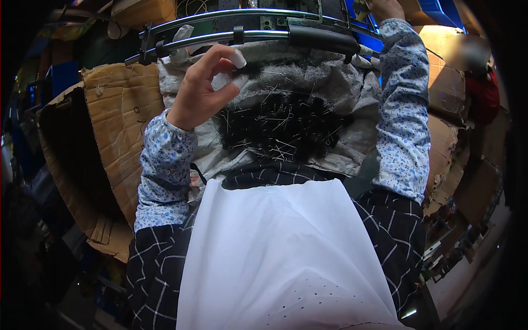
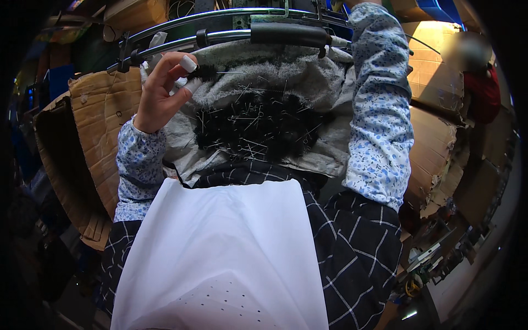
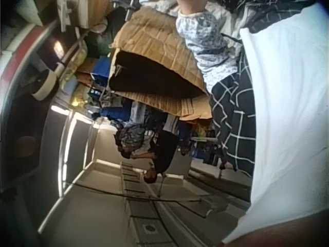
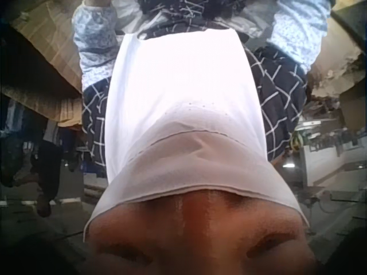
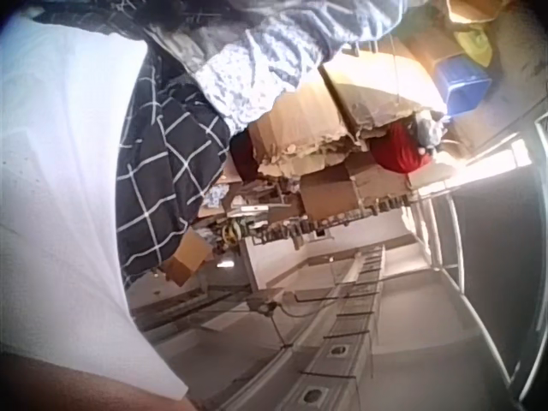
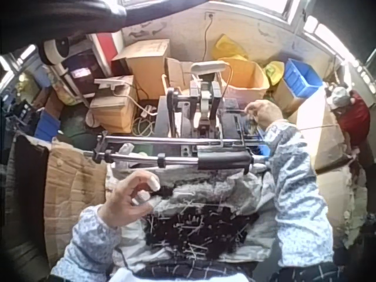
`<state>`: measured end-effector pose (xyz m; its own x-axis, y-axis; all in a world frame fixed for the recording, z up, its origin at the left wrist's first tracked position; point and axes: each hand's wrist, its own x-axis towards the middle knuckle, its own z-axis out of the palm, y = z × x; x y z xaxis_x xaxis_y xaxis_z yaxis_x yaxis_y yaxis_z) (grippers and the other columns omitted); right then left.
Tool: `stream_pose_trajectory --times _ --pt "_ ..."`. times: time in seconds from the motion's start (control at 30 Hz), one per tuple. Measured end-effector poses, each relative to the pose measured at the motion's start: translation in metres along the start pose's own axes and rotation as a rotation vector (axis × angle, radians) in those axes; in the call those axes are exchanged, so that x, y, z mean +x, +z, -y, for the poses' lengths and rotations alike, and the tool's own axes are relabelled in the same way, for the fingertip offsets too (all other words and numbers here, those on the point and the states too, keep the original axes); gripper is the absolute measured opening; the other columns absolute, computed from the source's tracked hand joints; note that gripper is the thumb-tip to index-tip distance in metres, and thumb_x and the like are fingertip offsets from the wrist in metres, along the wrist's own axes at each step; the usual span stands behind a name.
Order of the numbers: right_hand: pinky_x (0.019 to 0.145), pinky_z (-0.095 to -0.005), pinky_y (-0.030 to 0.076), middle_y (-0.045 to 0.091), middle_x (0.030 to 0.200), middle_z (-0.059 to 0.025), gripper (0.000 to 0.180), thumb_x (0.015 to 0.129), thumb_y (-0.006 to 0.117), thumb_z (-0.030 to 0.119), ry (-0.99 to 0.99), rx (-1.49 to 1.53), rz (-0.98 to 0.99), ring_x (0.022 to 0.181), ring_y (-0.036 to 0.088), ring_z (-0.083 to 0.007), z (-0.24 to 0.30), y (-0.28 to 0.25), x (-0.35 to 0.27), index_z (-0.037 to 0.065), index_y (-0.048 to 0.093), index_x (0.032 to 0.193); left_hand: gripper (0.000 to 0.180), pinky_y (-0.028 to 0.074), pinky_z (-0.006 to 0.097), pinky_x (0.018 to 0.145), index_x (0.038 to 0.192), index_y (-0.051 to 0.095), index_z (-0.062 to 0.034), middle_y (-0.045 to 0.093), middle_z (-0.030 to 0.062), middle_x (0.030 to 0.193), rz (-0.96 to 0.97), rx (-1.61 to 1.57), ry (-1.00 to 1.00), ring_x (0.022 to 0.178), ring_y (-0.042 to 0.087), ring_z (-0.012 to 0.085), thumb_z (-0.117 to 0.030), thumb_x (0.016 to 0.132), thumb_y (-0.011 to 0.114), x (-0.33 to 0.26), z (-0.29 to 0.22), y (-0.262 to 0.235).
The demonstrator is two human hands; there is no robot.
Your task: The person picks up and assembles small black plastic components by hand at a manufacturing workstation.
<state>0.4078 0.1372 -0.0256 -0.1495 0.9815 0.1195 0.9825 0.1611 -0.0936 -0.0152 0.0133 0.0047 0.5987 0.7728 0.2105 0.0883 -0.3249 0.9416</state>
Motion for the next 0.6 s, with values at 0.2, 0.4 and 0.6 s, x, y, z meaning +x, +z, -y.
stream_pose_trajectory --times 0.2,0.4,0.6 --pt "0.084 -0.0368 0.047 0.064 0.104 -0.0114 0.032 0.087 0.056 0.027 0.081 0.098 -0.183 0.100 0.060 -0.0258 0.037 -0.054 -0.063 0.009 0.059 0.114 0.037 0.050 0.029 0.080 0.106 0.049 -0.0059 0.056 0.0052 0.095 -0.029 -0.049 0.030 0.088 0.059 0.0153 0.005 0.074 0.062 0.014 0.001 0.029" --pt "0.072 -0.0399 0.050 0.065 0.088 -0.0141 0.034 0.087 0.057 0.018 -0.166 0.782 0.499 0.080 0.063 -0.0303 0.204 -0.037 -0.103 0.008 0.053 0.119 0.043 0.050 0.028 0.077 0.112 0.045 -0.0055 0.056 0.0069 0.100 -0.191 -0.055 0.027 0.085 0.060 0.0158 0.005 0.073 0.062 0.015 0.011 0.049" --pt "0.072 -0.0347 0.051 0.064 0.096 -0.0122 0.024 0.086 0.057 0.020 0.099 -0.088 -0.251 0.088 0.062 -0.0281 0.134 -0.006 -0.051 0.009 0.061 0.108 0.047 0.048 0.033 0.076 0.118 0.040 -0.0056 0.053 0.0127 0.106 0.409 0.144 -0.522 0.087 0.060 0.0227 -0.001 0.076 0.059 -0.037 0.008 0.025"
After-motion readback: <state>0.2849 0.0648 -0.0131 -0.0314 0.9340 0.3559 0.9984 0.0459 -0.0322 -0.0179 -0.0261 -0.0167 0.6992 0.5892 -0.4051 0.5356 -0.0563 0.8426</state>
